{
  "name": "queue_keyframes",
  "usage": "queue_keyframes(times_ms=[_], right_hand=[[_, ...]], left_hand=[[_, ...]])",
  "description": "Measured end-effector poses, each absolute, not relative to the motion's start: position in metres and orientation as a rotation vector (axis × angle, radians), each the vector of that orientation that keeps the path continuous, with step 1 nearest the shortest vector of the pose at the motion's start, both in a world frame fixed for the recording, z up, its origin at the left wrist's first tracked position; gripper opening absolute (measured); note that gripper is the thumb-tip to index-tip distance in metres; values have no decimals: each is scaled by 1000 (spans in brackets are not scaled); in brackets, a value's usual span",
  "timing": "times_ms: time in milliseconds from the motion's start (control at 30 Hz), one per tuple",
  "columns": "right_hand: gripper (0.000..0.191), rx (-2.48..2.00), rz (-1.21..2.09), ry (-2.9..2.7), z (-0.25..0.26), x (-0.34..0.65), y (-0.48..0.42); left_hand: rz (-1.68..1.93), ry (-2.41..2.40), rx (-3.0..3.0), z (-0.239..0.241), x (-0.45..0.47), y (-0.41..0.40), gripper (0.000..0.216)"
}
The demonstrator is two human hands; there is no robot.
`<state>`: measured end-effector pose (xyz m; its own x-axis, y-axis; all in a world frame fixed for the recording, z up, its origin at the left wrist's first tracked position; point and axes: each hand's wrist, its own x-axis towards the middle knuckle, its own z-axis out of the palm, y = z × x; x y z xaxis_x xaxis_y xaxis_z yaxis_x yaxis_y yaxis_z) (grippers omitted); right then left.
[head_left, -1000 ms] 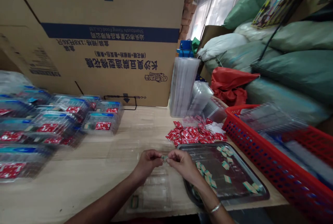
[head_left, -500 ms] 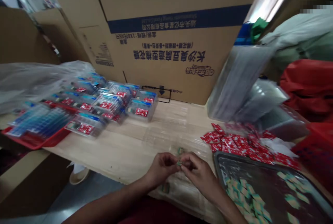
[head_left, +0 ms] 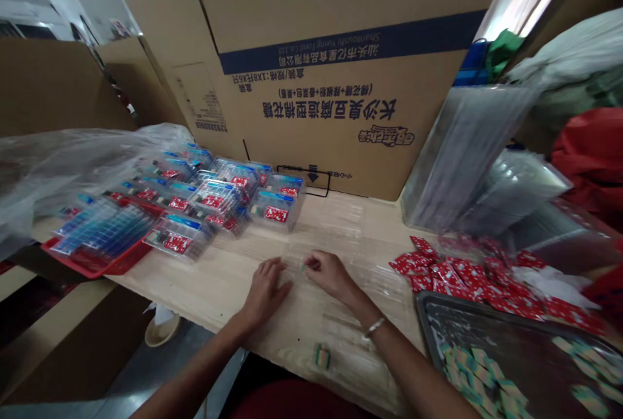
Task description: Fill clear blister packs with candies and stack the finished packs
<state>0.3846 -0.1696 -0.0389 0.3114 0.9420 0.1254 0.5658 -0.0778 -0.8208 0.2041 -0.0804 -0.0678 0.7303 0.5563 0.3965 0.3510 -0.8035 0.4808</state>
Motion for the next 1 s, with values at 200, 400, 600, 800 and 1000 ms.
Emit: queue_keyframes(times_ms=[200, 400, 600, 800, 1000], right_hand=[[12, -1783, 536, -1455, -41, 356, -128], [18, -1839, 519, -1550, -39, 355, -134], [18, -1937, 397, -1515, -42, 344, -140], [17, -1872, 417, -1537, -35, 347, -147], [15, -1894, 284, -1177, -25, 415, -255]], left_hand=[[765, 711, 2536, -75, 202, -84, 27], [716, 828, 2456, -67, 203, -87, 31], [705, 789, 2542, -64, 204, -89, 23], [729, 542, 2843, -59, 202, -93, 42], [694, 509, 2973, -63, 206, -85, 42]])
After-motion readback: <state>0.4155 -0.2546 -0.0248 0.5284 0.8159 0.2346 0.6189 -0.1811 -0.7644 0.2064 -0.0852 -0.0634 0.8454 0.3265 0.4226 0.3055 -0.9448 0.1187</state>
